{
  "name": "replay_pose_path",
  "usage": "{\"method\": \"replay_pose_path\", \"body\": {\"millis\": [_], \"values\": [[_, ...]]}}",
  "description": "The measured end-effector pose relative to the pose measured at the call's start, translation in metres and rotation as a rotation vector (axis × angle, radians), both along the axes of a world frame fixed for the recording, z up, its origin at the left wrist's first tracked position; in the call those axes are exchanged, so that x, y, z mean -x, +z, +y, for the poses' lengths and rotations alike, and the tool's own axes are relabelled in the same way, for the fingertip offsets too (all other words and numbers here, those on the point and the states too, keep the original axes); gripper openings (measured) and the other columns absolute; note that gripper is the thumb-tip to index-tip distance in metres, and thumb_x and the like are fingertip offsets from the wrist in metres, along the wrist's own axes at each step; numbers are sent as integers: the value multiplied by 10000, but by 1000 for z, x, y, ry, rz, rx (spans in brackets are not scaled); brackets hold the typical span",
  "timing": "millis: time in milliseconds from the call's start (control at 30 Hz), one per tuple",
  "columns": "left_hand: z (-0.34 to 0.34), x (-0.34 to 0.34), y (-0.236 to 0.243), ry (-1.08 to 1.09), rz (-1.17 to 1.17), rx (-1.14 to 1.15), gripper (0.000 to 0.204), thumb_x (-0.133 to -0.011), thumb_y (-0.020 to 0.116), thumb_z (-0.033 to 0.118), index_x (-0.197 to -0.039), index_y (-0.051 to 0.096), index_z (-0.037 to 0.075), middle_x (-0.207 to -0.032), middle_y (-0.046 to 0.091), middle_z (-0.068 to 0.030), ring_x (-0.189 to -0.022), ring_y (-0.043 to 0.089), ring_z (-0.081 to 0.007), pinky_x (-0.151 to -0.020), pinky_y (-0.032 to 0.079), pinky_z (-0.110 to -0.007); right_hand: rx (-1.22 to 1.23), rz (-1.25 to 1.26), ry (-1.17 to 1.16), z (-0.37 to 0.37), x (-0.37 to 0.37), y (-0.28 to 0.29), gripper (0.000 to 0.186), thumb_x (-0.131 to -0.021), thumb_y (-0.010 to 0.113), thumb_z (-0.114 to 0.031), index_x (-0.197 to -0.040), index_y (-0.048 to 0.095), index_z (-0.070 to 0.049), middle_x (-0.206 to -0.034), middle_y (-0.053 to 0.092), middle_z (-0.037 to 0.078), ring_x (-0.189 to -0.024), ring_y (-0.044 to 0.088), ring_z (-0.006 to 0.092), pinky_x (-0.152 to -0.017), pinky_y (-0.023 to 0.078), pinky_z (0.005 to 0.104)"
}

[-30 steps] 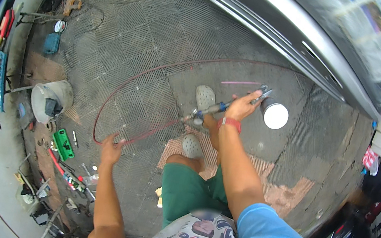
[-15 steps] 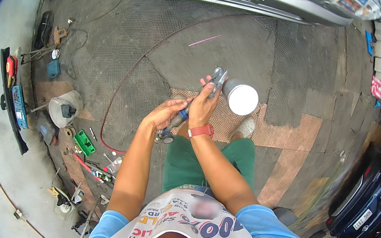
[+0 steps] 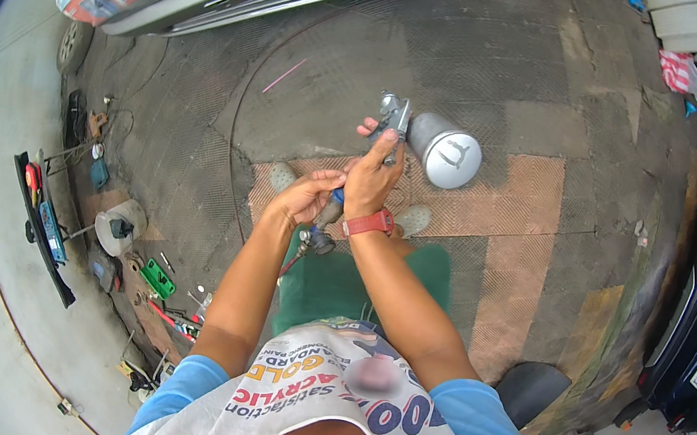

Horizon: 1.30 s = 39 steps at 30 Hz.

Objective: The person uses a spray gun to apply a coat of paint to a car bumper that is covered with newspaper. They move the spray gun back and forth across the surface of the bumper, adjusting their position to cover different areas. The person also briefly adjusts the newspaper covering the bumper.

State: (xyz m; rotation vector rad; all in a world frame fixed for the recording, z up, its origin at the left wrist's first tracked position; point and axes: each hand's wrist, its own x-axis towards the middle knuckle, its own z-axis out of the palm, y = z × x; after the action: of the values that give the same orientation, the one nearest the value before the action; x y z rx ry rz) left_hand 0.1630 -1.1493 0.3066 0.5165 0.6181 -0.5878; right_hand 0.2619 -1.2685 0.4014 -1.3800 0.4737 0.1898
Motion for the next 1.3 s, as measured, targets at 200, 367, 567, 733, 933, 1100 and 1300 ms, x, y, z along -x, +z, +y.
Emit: {"method": "replay_pose_path", "body": {"millis": [200,367,567,733,933,1100,1300], "values": [[-109,-98,-2,-98,-90,-83,269,-1005,746,215,-1196,735,26,-1117,775,-50,-989,729,-144,-894,596,-304,18,-24,-112,-109,-84,24,696,-1120,382,-570,-1327,571,67,-1167,717,142,-903,703,181,-503,505,259],[-152,-176,10,-116,-96,-59,272,-980,778,226,-1172,738,37,-1093,763,-37,-1019,705,-142,-931,581,-323,76,-94,-153,-150,-154,14,709,-1123,382,-566,-1371,543,78,-1195,712,149,-1012,713,207,-542,548,279],[-173,-229,23,-286,-54,-221,890,-1041,316,740,-1409,610,-15,-1425,642,-163,-1295,597,-268,-1153,441,-423,65,-68,-60,-179,-274,-14,684,-1134,378,-531,-1397,533,81,-1230,711,164,-1057,721,222,-533,562,279],[-144,-175,0,-604,-167,-513,871,-966,495,801,-1249,671,-5,-1141,716,-121,-1114,646,-266,-995,481,-417,51,-64,-48,-186,-398,-16,702,-1137,320,-549,-1382,563,62,-1221,721,178,-1025,730,216,-490,547,282],[-132,-29,-15,-942,59,-1253,493,-965,717,496,-1066,669,16,-991,737,-177,-930,686,-416,-826,539,-489,128,-183,71,-185,-520,-4,756,-1123,254,-610,-1380,545,39,-1168,746,190,-1000,748,231,-474,512,283],[-174,26,17,-876,190,-1508,329,-1039,631,378,-1134,634,63,-1079,699,-215,-1030,662,-432,-865,526,-524,137,-231,218,-187,-566,-9,768,-1114,328,-615,-1366,575,68,-1167,740,176,-1007,731,213,-492,532,283],[-241,-56,47,-608,536,-1750,234,-1038,649,282,-1086,631,53,-990,685,-205,-945,663,-408,-809,515,-510,220,-241,475,-202,-590,-60,699,-1126,366,-568,-1390,582,42,-1242,726,136,-1040,715,193,-525,539,275]]}}
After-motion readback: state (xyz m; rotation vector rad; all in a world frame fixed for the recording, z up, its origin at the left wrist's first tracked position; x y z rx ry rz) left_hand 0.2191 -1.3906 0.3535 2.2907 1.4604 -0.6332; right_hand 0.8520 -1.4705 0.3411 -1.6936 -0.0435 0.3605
